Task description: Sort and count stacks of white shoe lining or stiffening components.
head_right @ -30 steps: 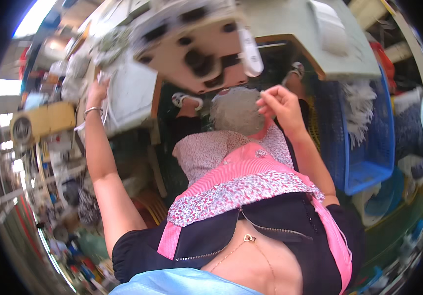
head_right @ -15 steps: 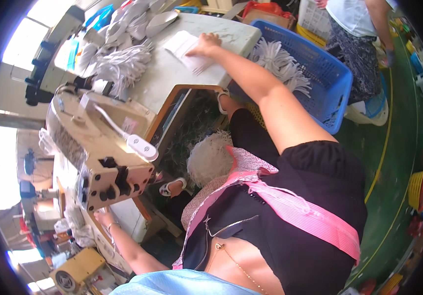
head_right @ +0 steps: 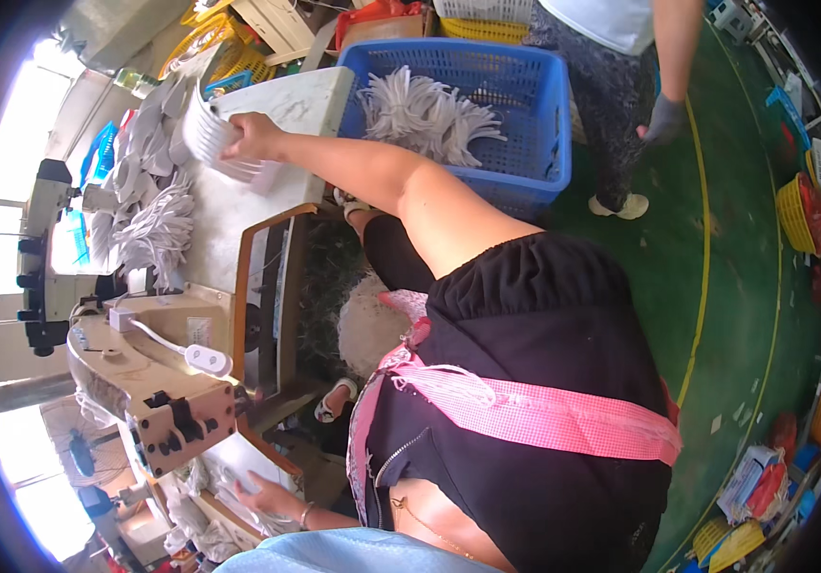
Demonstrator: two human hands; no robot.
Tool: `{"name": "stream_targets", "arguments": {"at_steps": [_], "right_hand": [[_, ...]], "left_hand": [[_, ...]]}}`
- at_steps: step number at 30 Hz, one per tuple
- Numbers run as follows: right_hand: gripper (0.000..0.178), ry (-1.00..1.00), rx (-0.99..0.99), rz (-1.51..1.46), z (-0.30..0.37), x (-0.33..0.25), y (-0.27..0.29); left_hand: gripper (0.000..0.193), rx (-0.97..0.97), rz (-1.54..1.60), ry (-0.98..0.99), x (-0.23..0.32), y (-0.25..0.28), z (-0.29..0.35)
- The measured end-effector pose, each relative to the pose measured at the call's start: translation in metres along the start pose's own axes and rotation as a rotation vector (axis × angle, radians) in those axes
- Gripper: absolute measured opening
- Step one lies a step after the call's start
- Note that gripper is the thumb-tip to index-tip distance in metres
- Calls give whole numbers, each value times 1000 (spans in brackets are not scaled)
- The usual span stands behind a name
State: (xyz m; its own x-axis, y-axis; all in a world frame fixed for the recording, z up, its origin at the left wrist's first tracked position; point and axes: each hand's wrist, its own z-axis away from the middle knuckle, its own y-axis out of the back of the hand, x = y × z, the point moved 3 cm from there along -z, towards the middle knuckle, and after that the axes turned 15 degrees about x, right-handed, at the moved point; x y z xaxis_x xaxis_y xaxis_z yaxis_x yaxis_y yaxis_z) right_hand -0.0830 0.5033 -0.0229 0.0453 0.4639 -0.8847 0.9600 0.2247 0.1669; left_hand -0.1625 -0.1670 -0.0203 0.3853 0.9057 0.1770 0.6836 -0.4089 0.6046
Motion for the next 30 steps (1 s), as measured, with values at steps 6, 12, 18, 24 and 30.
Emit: {"name": "stream_targets", "arguments": {"at_steps": [6, 12, 18, 24, 30], "right_hand": [[48, -93, -279, -438, 35, -4, 33], [51, -576, -746, -406, 67, 18, 44], [54, -33, -770, -133, 88, -32, 68], [51, -122, -1243, -324, 233, -53, 75], [44, -427, -1103, -520, 301, -90, 84]], "left_hand": [[19, -455, 680, 397, 118, -8, 104], [16, -645, 788, 121, 194, -21, 147], [16, -680, 850, 33, 241, -24, 139], [35, -863, 1481, 1005, 270, -18, 106], [27, -603, 1385, 939, 266, 4, 88]]}}
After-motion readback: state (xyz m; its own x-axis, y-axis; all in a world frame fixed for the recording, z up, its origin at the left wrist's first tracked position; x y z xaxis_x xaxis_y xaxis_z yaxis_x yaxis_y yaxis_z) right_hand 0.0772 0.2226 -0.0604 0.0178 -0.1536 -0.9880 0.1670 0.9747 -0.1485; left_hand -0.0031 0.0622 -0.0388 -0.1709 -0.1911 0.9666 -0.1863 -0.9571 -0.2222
